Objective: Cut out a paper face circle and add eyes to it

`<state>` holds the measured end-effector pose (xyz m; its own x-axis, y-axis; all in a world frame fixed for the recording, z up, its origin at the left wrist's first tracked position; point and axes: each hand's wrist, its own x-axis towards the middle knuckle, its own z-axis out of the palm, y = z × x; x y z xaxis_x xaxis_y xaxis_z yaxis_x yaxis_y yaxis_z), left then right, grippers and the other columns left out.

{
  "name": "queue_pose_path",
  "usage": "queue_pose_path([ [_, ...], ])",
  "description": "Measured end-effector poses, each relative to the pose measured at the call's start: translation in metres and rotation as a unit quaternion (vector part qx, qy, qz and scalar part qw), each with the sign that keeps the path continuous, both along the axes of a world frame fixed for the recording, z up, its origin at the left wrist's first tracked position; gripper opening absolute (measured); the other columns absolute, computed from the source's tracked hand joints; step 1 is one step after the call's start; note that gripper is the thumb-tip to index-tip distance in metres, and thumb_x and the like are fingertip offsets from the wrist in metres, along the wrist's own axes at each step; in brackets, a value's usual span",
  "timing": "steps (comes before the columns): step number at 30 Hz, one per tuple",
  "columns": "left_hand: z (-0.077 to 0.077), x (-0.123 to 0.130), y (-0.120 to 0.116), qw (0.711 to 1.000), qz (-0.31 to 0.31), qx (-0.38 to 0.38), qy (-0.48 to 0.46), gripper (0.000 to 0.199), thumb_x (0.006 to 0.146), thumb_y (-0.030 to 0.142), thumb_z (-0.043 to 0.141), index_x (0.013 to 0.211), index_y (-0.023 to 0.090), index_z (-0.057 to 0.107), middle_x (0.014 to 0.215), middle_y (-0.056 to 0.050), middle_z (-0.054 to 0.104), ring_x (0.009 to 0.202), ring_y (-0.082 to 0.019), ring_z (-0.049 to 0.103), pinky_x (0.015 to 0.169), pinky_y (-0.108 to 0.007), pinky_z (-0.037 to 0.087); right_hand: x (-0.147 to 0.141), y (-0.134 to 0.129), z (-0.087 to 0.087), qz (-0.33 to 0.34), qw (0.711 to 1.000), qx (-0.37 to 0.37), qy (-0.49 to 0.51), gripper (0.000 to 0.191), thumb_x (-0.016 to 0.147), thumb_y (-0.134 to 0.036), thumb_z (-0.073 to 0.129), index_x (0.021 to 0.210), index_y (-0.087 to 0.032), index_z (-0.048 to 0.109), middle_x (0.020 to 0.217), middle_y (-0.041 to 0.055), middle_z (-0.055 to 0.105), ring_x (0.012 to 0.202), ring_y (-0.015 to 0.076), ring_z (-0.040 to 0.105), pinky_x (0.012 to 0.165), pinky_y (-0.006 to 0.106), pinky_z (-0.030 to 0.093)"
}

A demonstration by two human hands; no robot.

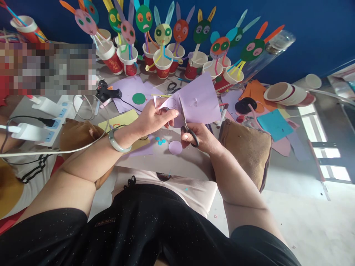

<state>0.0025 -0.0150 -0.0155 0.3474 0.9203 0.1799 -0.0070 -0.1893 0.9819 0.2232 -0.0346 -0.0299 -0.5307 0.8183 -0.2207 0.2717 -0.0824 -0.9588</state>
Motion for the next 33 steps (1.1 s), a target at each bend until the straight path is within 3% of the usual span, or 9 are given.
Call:
queue_pose_path([
  [18,-0.0008,-0.0019,0.0003,0.999,-0.007,0.027,0.016,0.012,0.088,0.031,0.068,0.088,0.019,0.067,0.062,0.001,0.066,0.057,-0.012,0.067,0.052,-0.022,0.056,-0.0008,-0.0016,0.0042,0.002,1.000,0.011,-0.010,0.076,0.061,-0.091,0.083,0.063,-0.018,0.060,0.055,0.0042,0.068,0.050,0.0112,0.054,0.051,0.024,0.039],
  [33,0.0022,-0.0036,-0.0014,0.999,-0.001,0.041,0.017,0.014,0.089,0.031,0.071,0.083,0.020,0.065,0.062,0.002,0.067,0.056,-0.010,0.066,0.053,-0.019,0.056,0.0005,-0.0016,0.0065,-0.003,1.000,0.008,-0.011,0.074,0.060,-0.086,0.088,0.062,-0.019,0.056,0.052,0.0018,0.064,0.050,0.0101,0.050,0.049,0.024,0.035],
])
